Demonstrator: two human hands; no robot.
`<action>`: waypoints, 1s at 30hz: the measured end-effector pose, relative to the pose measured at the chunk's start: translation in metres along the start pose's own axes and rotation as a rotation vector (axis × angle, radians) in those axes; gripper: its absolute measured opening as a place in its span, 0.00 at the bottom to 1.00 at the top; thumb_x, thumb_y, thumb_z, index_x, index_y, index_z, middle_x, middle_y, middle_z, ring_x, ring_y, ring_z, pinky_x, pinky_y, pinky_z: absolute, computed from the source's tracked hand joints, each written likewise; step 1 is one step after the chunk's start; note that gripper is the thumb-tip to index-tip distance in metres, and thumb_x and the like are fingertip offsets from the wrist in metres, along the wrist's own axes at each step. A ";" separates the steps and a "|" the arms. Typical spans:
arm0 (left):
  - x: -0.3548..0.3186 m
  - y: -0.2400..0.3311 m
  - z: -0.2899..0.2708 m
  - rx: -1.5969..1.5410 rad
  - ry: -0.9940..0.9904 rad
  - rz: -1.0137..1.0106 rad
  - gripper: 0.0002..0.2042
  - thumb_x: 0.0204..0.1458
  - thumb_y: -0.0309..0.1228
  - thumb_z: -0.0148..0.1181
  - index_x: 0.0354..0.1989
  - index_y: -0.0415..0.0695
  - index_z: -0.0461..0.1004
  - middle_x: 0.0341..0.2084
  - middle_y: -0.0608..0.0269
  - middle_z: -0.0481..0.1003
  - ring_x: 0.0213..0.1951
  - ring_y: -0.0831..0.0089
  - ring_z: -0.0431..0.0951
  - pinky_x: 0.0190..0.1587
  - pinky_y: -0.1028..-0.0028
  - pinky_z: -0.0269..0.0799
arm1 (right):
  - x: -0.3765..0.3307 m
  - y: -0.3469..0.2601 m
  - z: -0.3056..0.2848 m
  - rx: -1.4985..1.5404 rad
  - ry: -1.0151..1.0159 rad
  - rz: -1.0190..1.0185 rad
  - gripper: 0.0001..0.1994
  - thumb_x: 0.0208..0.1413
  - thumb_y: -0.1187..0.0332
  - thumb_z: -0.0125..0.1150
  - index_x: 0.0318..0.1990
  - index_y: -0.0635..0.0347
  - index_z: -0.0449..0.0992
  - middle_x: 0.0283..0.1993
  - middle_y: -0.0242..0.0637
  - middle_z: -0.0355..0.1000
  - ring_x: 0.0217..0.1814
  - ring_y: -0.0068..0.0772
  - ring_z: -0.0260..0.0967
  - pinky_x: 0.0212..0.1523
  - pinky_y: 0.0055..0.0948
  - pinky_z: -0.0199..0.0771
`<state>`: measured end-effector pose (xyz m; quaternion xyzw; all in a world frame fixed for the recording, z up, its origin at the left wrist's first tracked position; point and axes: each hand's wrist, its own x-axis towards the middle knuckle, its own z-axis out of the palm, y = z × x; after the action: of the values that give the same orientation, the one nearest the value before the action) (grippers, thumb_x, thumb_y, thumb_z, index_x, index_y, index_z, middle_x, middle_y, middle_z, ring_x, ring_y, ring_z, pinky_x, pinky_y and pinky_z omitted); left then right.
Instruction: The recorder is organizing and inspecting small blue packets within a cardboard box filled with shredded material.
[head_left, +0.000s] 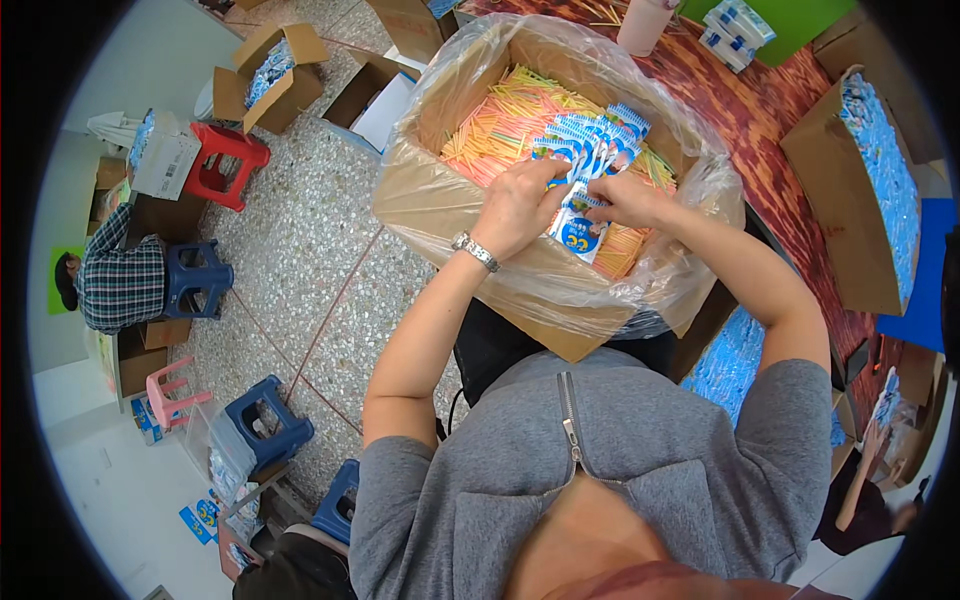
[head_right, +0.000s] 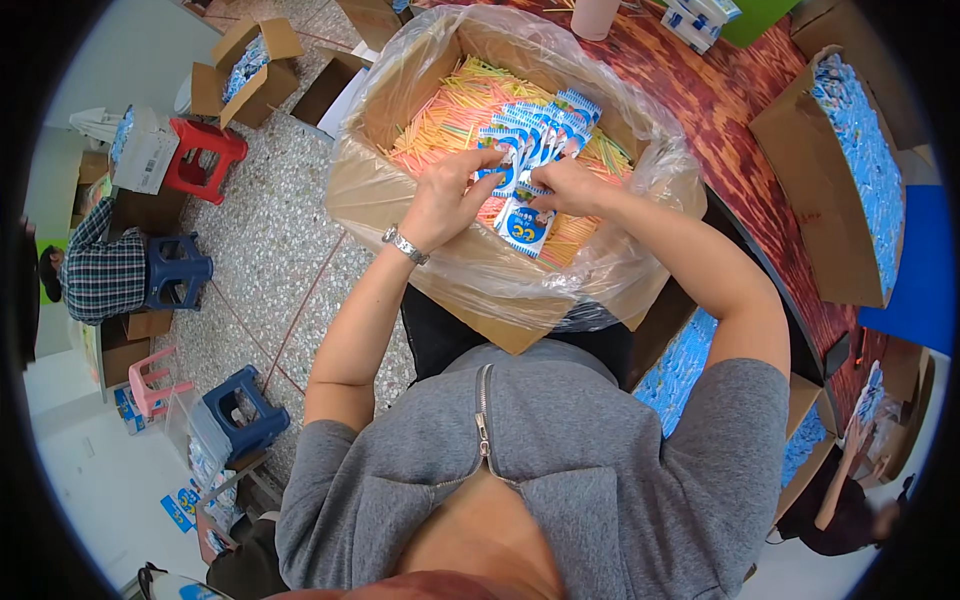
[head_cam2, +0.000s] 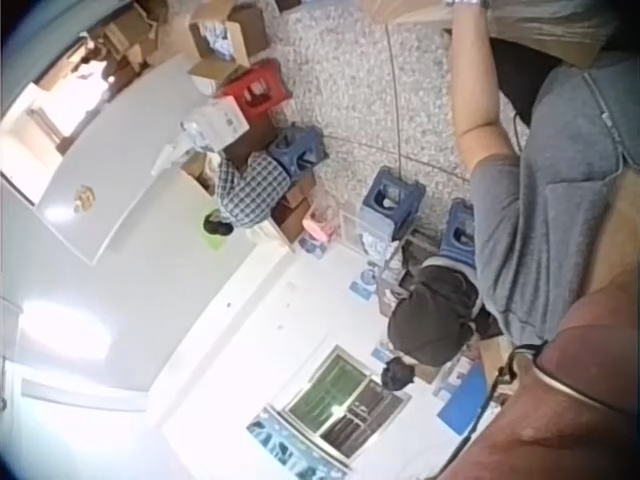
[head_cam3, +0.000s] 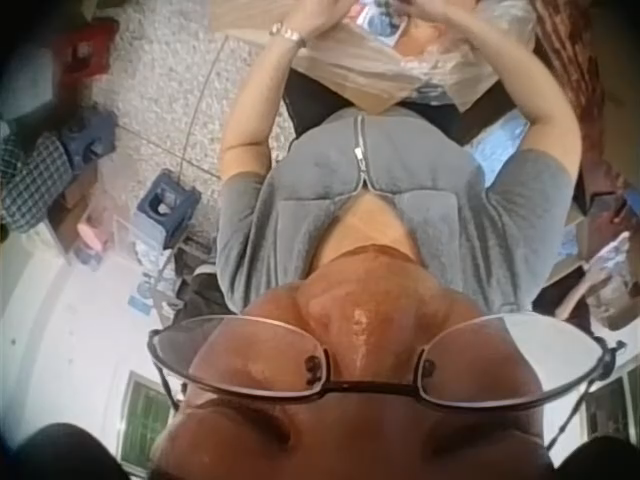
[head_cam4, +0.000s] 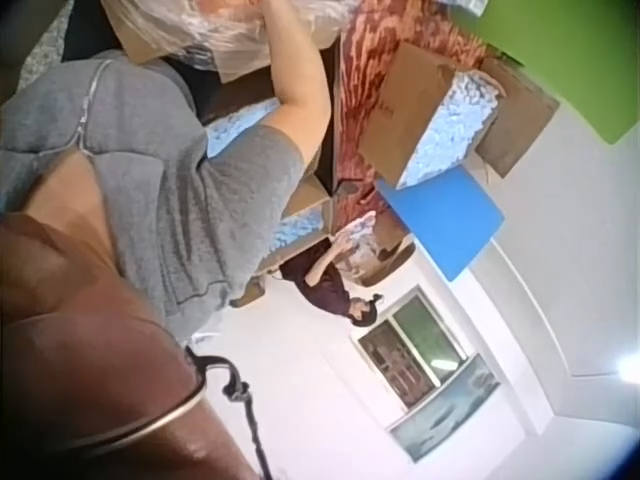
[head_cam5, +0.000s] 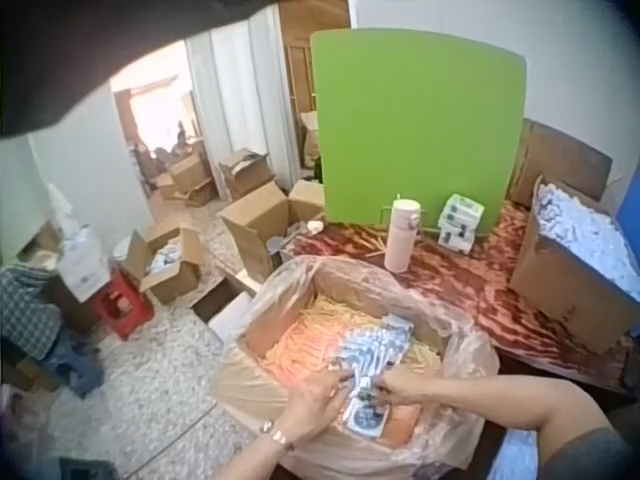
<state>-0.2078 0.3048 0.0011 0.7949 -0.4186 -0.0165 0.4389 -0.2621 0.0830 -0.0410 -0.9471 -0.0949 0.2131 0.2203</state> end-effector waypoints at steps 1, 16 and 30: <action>0.001 0.003 -0.002 -0.013 0.000 -0.001 0.11 0.51 0.29 0.60 0.41 0.39 0.76 0.36 0.54 0.78 0.39 0.57 0.79 0.42 0.63 0.73 | -0.002 0.004 0.002 0.008 0.065 -0.056 0.10 0.49 0.65 0.63 0.34 0.61 0.75 0.32 0.47 0.74 0.37 0.50 0.74 0.38 0.43 0.73; 0.005 0.008 0.001 0.063 -0.130 0.001 0.16 0.50 0.33 0.63 0.46 0.39 0.75 0.38 0.50 0.78 0.39 0.56 0.79 0.43 0.64 0.73 | -0.037 -0.003 -0.030 -0.551 0.464 -0.192 0.11 0.53 0.68 0.54 0.44 0.53 0.69 0.43 0.35 0.75 0.38 0.40 0.74 0.34 0.37 0.75; 0.009 0.011 0.006 0.056 -0.135 -0.172 0.10 0.48 0.36 0.63 0.34 0.44 0.80 0.24 0.49 0.77 0.31 0.54 0.78 0.35 0.60 0.73 | -0.046 -0.052 -0.074 -0.018 0.741 -0.343 0.14 0.49 0.71 0.64 0.45 0.54 0.75 0.31 0.36 0.73 0.34 0.35 0.74 0.33 0.30 0.73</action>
<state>-0.2118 0.2918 0.0086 0.8370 -0.3777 -0.0958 0.3841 -0.2748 0.0888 0.0597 -0.9321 -0.1676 -0.1833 0.2635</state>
